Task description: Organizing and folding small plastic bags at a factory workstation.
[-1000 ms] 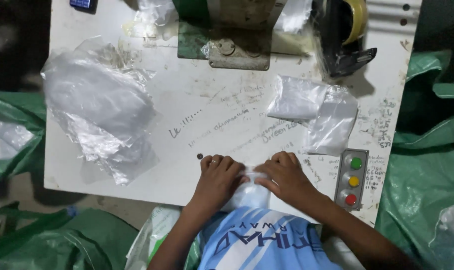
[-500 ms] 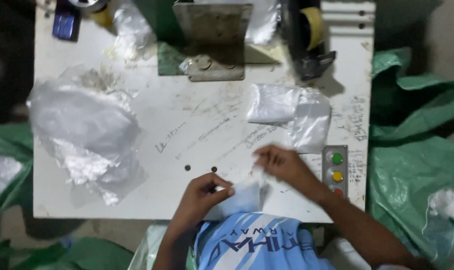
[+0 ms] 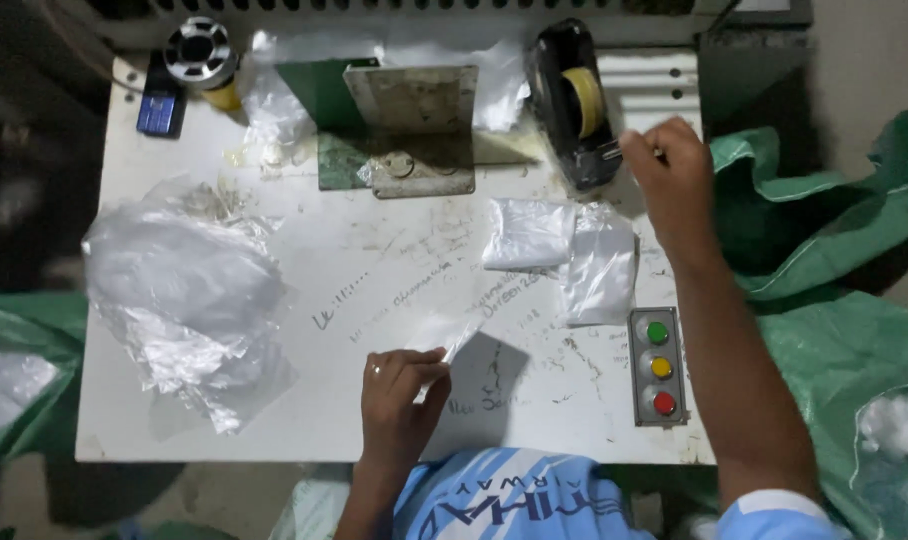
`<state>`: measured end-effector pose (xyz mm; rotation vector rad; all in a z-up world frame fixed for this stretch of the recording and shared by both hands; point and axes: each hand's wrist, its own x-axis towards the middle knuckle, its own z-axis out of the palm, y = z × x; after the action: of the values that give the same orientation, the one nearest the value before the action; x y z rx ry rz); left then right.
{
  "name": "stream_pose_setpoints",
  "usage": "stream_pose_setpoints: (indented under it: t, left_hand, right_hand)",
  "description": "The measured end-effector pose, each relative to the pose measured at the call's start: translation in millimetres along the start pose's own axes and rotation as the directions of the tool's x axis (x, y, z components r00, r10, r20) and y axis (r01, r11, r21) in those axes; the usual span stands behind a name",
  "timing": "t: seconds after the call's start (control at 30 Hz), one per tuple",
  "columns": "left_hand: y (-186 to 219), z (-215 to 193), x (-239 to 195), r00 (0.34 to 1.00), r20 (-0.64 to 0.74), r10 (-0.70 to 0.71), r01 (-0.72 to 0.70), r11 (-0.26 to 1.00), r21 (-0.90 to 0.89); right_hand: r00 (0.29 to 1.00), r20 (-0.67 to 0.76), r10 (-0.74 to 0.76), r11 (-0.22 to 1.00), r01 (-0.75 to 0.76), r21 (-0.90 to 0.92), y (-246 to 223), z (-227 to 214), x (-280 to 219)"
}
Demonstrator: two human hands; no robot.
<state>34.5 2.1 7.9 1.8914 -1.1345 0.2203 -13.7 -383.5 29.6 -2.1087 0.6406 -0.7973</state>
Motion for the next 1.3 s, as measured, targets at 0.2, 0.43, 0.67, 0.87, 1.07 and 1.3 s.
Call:
stream_pose_setpoints:
  t: [0.2, 0.43, 0.67, 0.87, 1.07, 1.3]
  left_hand:
    - [-6, 14, -6, 0.998, 0.046, 0.039, -0.04, 0.999, 0.016]
    - [7, 37, -1, 0.984, 0.124, 0.129, -0.127, 0.992, -0.024]
    - [5, 76, -1, 0.971, 0.167, 0.168, -0.179, 0.982, 0.052]
    - [32, 65, 41, 0.84, 0.249, -0.481, 0.525, 0.607, -0.596]
    - [-24, 128, 73, 0.979, 0.11, -0.172, 0.183, 0.977, -0.108]
    - [-21, 101, 65, 0.849, 0.333, -0.411, 0.528, 0.691, -0.493]
  right_hand:
    - [0.998, 0.012, 0.068, 0.958, -0.062, -0.28, 43, 14, -40]
    - [0.987, 0.017, 0.16, 0.974, -0.156, -0.164, -35, -2, -92]
    - [0.47, 0.749, 0.467, 0.781, -0.617, -0.1, -85, 24, -138]
    - [0.614, 0.53, 0.584, 0.788, -0.585, -0.191, -89, 19, -143]
    - [0.735, 0.095, 0.671, 0.731, -0.678, 0.082, -80, 3, -161]
    - [0.782, -0.072, 0.619, 0.743, -0.553, 0.377, -146, 6, -133]
